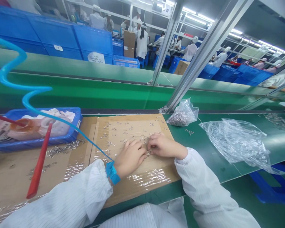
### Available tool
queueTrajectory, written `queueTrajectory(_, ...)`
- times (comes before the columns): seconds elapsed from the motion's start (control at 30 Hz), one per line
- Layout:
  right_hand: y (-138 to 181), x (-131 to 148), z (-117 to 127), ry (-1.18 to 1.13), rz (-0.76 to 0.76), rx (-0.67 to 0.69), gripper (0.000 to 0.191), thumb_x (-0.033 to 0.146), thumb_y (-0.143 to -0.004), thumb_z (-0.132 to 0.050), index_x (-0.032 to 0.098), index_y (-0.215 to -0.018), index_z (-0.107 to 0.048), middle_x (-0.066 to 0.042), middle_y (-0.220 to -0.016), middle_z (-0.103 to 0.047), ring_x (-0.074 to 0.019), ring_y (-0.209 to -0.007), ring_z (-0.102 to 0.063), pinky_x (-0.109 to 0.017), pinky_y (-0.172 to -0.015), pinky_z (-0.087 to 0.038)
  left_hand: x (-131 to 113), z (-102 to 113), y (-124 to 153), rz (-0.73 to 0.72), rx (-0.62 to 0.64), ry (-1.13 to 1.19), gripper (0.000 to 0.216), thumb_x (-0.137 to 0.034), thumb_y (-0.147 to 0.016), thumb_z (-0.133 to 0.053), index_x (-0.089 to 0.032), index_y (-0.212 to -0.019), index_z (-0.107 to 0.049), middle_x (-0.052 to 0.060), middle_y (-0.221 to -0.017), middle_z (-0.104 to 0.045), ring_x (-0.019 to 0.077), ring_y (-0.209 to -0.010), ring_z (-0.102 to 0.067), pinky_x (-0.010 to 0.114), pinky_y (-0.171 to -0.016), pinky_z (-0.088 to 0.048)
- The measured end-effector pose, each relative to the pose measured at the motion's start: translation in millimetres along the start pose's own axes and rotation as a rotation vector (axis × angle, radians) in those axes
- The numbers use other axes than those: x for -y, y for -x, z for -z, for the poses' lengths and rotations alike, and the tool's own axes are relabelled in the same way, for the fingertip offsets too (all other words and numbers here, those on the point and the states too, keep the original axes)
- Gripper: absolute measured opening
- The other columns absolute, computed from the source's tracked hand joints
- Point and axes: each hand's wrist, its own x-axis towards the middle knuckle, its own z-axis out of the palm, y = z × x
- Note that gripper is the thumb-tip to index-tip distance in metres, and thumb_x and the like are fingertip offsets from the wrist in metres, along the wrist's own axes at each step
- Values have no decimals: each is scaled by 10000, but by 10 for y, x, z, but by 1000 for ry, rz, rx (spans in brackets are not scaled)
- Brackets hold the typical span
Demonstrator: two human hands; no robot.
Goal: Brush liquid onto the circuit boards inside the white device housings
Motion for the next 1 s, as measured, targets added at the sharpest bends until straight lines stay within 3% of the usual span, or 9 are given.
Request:
queueTrajectory(0.27,21,-37,36,126,-77,26,61,169,-758,-731,201,-792,-692,-20,-879,-612,-190,-900,-508,-343,-818,-257,42,-16,55,43,-52,52,186,-182,-885,-450,-171,-793,-611,69,-981,-559,247,-1009,-449,440,-843,-328)
queueTrajectory(0.5,81,-35,68,31,12,57,78,115,-770,-676,181,-728,-666,8,-794,-588,-149,-837,-538,-317,-827,-275,39,8,59,61,-51,-63,189,-202,-855,-439,-154,-818,-618,98,-1014,-547,277,-1022,-447,457,-829,-334)
queueTrajectory(0.6,79,-11,76,-29,54,-31,69,122,-773,-668,179,-740,-649,16,-777,-587,-138,-815,-538,-305,-832,-279,40,21,55,67,-61,-89,168,-196,-828,-451,-161,-793,-612,97,-1000,-550,276,-1026,-453,454,-828,-335)
queueTrajectory(0.73,-25,34,-32,173,48,-233,86,132,-831,-585,165,-768,-634,-21,-787,-601,-158,-795,-512,-314,-800,-274,39,52,47,87,-89,-77,125,-183,-791,-468,-176,-719,-569,79,-949,-553,259,-1008,-467,440,-812,-335)
queueTrajectory(0.87,-103,69,-157,449,110,-233,172,114,-880,-508,143,-747,-613,-51,-772,-599,-166,-767,-482,-330,-771,-263,49,82,42,133,-120,-53,112,-165,-763,-471,-176,-664,-522,61,-897,-548,246,-982,-478,429,-794,-334)
queueTrajectory(1.0,-96,117,-182,558,157,-214,210,104,-888,-501,148,-714,-610,-48,-724,-584,-174,-758,-452,-344,-754,-249,71,86,39,170,-138,-26,130,-160,-761,-456,-176,-638,-494,47,-854,-536,237,-950,-483,420,-789,-331)
